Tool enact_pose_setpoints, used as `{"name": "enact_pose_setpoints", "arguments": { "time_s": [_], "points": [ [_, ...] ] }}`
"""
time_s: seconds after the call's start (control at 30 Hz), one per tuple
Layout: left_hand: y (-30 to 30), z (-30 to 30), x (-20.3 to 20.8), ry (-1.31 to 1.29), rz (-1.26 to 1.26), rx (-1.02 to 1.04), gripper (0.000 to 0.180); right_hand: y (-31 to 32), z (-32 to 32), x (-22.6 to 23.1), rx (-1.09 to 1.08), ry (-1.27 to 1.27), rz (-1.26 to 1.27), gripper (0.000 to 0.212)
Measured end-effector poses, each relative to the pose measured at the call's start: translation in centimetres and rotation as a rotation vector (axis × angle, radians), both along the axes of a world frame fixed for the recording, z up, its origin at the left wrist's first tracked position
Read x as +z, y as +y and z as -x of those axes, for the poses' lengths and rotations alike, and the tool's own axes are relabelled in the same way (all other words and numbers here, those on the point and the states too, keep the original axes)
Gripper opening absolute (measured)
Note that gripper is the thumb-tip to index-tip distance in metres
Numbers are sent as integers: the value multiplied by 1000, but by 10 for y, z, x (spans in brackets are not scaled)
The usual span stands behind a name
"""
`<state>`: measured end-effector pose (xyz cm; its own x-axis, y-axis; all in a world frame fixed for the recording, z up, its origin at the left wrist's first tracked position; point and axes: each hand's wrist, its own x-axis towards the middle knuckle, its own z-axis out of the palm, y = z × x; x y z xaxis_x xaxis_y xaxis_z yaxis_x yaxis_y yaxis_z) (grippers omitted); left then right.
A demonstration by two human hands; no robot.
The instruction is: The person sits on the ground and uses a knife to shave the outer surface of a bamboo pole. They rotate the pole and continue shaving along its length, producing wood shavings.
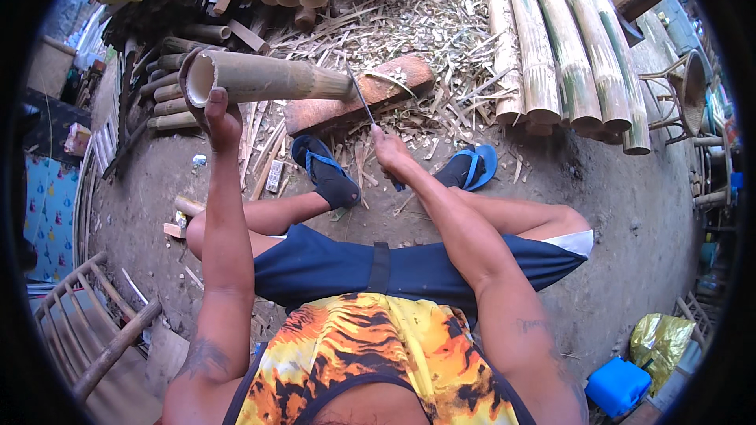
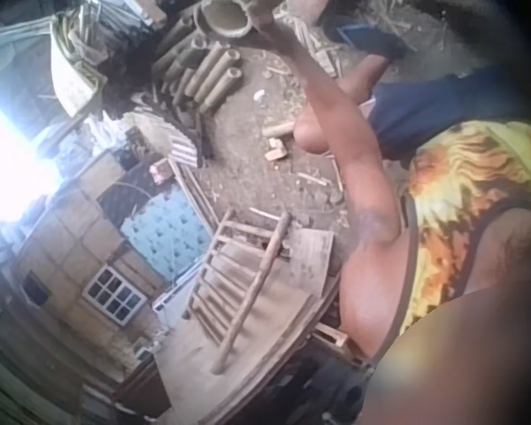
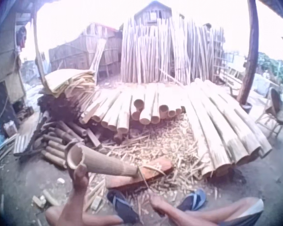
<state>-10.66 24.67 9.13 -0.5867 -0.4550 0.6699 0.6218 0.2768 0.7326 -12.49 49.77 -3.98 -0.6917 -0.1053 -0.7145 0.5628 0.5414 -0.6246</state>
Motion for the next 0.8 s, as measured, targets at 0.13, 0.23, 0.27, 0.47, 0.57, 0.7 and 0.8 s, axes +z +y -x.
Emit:
{"name": "enact_pose_setpoints", "arguments": {
  "time_s": [0.13,0.23,0.27,0.47,0.57,0.7,0.8],
  "points": [
    [-5,5,-2,8,39,-38,77,13,-5,-6,242,389,136,65],
    [-5,9,-3,-7,-37,-120,76,8,-24,15,354,778,308,60],
    [-5,7,-3,-12,-25,-144,76,6,-26,22,381,829,335,59],
    [-6,-2,0,3,-66,-198,78,24,11,-15,86,-15,116,61],
    [-2,6,-3,54,-203,129,83,40,7,-61,163,118,114,70],
    [-4,12,-4,47,-249,353,83,31,-17,-70,213,232,127,68],
    [-4,7,-5,112,-109,285,88,13,-21,-28,279,465,-11,63]
  ]
}}
